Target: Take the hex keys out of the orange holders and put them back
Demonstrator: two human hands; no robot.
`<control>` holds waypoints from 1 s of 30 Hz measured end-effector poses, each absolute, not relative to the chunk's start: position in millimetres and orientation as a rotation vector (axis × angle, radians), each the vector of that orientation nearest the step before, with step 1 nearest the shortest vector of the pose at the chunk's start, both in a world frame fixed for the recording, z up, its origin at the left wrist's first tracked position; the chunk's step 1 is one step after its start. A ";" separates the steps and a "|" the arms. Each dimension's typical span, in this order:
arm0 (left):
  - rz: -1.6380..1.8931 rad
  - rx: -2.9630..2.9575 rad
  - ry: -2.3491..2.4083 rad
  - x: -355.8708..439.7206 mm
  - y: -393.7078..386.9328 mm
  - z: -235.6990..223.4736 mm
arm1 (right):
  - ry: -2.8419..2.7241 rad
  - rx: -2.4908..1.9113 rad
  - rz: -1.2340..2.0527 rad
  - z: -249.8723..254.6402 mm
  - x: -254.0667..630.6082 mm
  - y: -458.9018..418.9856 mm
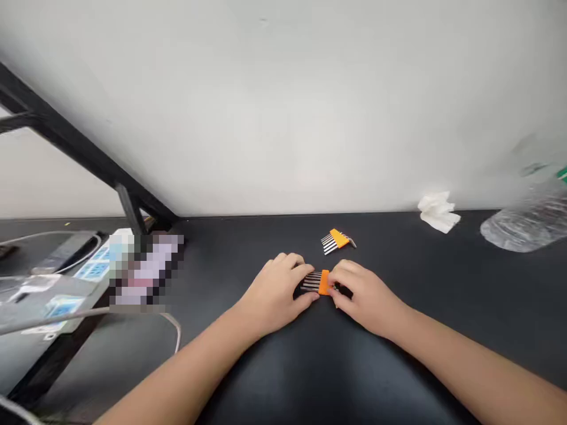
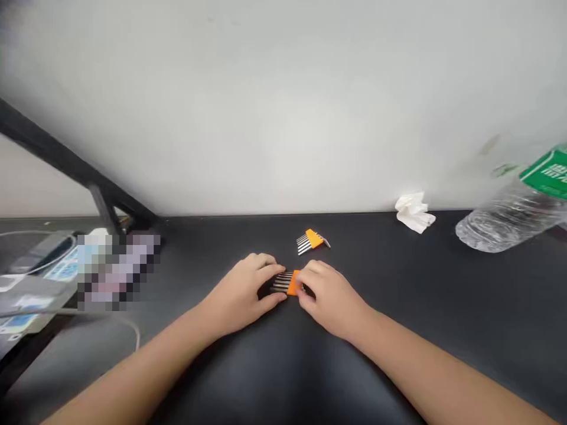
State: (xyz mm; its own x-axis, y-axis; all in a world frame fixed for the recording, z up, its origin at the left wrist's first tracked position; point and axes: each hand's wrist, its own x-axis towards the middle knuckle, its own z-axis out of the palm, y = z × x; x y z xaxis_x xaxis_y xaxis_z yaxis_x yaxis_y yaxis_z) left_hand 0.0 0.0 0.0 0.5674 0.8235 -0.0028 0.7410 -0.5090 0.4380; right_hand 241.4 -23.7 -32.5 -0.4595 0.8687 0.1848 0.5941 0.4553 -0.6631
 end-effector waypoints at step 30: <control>0.380 2.571 1.409 12.7 -25.7 -23.9 | -2.303 -1.451 0.377 -33.7 220.0 -24.2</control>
